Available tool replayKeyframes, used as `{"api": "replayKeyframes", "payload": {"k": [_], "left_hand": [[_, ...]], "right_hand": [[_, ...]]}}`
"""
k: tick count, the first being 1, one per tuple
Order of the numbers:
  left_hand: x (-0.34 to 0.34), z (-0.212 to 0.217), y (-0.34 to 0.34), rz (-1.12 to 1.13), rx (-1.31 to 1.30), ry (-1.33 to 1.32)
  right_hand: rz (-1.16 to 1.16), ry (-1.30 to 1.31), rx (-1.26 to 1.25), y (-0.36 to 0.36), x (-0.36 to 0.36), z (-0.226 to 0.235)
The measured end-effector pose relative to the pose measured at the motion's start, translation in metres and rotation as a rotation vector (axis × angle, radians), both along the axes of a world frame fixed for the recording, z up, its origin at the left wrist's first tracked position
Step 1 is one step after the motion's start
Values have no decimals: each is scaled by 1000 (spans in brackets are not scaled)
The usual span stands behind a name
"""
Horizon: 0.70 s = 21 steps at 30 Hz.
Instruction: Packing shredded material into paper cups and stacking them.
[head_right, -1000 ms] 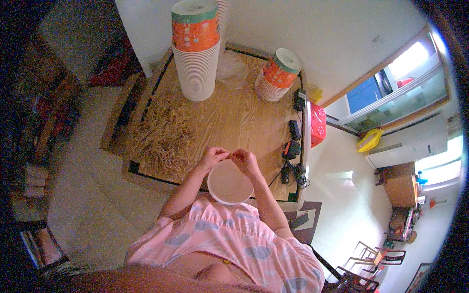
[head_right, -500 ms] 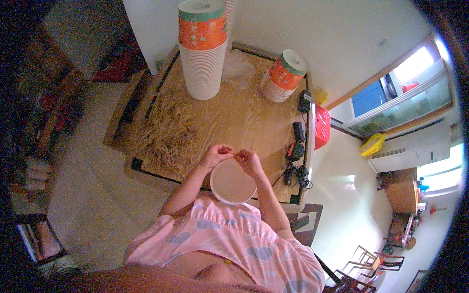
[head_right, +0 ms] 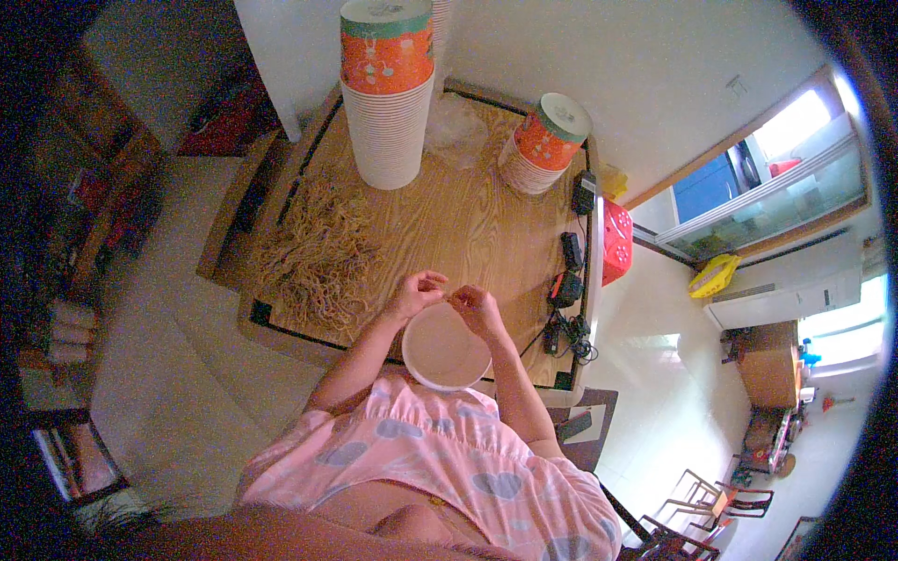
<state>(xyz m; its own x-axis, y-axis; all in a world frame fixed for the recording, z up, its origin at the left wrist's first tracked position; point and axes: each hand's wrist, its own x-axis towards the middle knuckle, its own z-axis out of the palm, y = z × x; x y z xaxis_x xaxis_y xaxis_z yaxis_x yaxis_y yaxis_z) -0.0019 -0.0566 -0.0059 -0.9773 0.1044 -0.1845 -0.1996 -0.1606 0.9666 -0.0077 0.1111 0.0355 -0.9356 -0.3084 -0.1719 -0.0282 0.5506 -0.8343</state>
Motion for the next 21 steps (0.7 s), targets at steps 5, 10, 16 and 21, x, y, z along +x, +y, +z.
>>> {"api": "replayKeyframes", "payload": {"k": [5,10,16,21], "left_hand": [[-1,12,-3,20,23,-60],[3,-2,1,-40,75,-99],[4,0,2,3,165,-128],[2,-1,0,-62,98,-63]], "right_hand": [[23,-9,38,4,-1,-1],[21,54,6,-8,1,9],[40,18,19,-7,-4,2],[9,12,-58,-8,-9,0]]}}
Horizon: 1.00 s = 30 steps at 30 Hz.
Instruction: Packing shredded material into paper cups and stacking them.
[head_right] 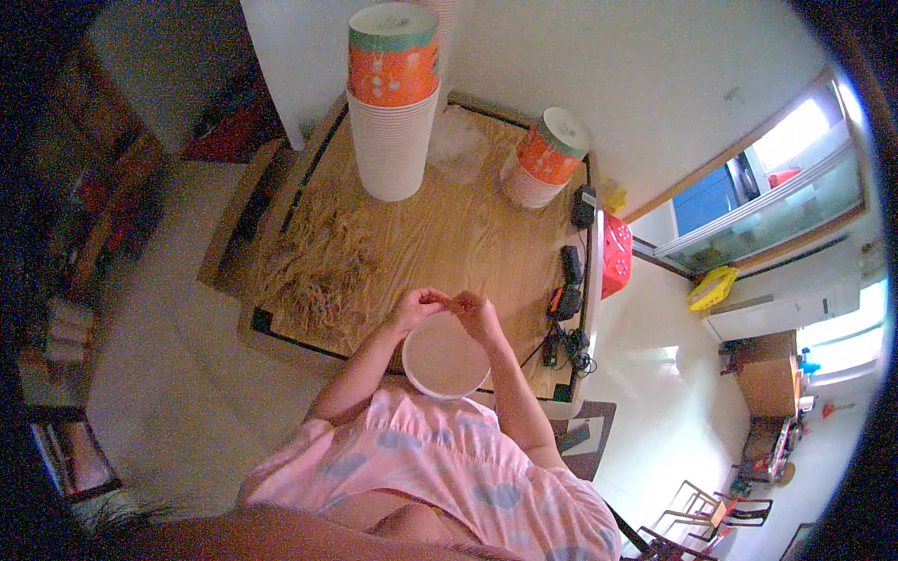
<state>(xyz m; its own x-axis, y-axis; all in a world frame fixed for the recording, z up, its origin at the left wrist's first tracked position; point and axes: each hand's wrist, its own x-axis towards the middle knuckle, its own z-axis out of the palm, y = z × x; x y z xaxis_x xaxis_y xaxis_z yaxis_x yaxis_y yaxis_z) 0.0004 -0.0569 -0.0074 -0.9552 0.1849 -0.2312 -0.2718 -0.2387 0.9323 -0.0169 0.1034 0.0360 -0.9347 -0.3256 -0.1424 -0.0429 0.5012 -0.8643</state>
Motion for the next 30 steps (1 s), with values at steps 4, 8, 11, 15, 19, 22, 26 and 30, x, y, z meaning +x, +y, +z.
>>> {"api": "replayKeyframes", "payload": {"k": [4,8,11,15,19,22,26,30], "left_hand": [[1,9,2,-8,-105,-11],[1,-12,1,15,-151,68],[2,-5,3,14,-173,93],[2,-10,2,31,-109,19],[2,-8,1,40,-119,-21],[3,-2,0,21,-107,-10],[4,2,-3,43,-161,14],[3,5,-5,88,-223,89]], "right_hand": [[-98,-12,-121,-3,-2,2],[-101,-66,-166,-11,0,8],[-115,-87,-210,-9,1,7],[-82,-77,-151,-12,6,15],[-61,-64,-106,-12,8,20],[-80,-63,-102,-9,7,14],[-80,-63,-58,-8,7,14],[-76,-76,-51,-7,4,9]]}}
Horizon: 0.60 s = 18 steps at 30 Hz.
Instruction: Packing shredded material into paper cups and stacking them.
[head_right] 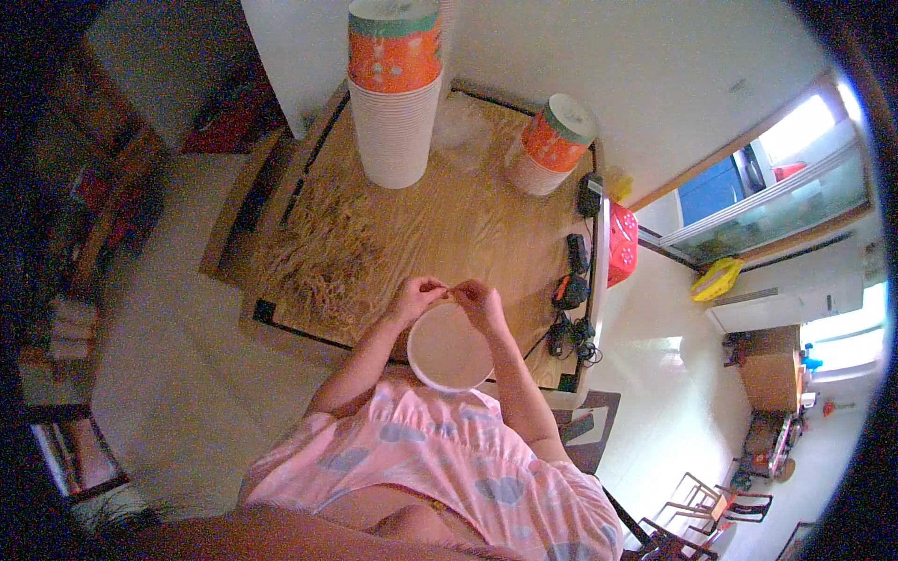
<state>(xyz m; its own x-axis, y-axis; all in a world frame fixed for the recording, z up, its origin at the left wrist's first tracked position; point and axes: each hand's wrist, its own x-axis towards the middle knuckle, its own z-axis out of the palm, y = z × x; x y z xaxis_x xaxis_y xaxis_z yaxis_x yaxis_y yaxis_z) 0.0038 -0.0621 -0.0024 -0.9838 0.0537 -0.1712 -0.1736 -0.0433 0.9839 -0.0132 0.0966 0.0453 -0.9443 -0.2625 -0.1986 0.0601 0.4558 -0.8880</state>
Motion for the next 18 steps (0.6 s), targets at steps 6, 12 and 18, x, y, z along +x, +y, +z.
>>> {"api": "replayKeyframes", "payload": {"k": [6,12,18], "left_hand": [[2,6,0,-2,-6,-86],[2,-8,1,-4,81,-127],[2,-7,5,42,136,2]], "right_hand": [[15,11,-26,-6,2,4],[36,20,-9,-2,0,-6],[1,80,0,1,0,-17]]}}
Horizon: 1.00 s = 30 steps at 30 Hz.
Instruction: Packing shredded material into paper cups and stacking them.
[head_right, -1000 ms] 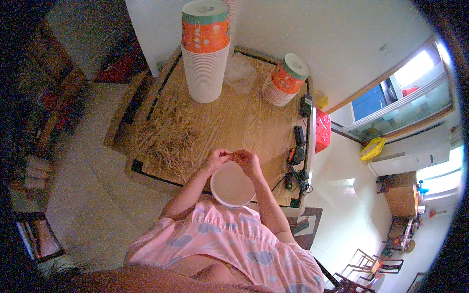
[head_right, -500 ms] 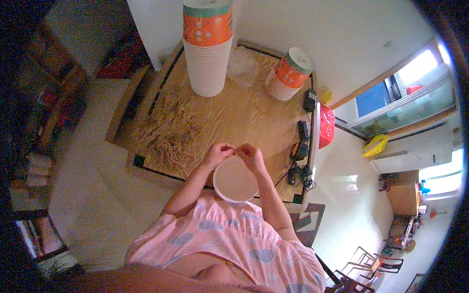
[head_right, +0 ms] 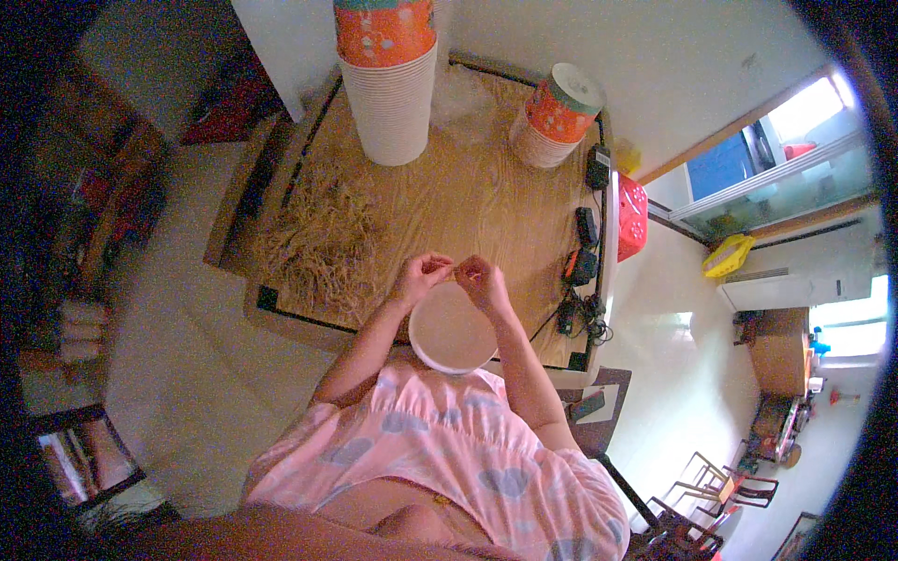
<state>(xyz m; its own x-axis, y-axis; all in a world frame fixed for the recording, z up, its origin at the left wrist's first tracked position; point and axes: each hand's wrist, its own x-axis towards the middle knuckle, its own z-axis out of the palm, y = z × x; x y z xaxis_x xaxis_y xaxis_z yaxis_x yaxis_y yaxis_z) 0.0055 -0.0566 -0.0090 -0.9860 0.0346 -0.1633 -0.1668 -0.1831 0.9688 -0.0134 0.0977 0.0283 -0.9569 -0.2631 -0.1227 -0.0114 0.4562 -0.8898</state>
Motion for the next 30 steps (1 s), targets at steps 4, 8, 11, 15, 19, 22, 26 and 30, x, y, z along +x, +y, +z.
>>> {"api": "replayKeyframes", "payload": {"k": [4,8,11,15,19,22,26,30], "left_hand": [[-1,15,4,10,-116,120],[-2,20,4,3,-165,75],[-3,13,1,36,-141,19],[-3,20,0,18,-47,-88],[-2,12,-3,33,-65,-69],[-3,6,-5,14,-53,-108],[-3,7,-3,24,-22,-95],[-3,7,-5,-18,-61,-33]], "right_hand": [[-17,3,-7,-2,0,4],[-13,1,5,-6,2,13],[-18,-16,2,-8,2,15],[-34,-32,-1,-7,1,12],[-43,5,27,-5,1,9],[-47,2,25,-4,2,10],[-37,-13,17,0,2,9],[-4,-41,38,-1,3,16]]}}
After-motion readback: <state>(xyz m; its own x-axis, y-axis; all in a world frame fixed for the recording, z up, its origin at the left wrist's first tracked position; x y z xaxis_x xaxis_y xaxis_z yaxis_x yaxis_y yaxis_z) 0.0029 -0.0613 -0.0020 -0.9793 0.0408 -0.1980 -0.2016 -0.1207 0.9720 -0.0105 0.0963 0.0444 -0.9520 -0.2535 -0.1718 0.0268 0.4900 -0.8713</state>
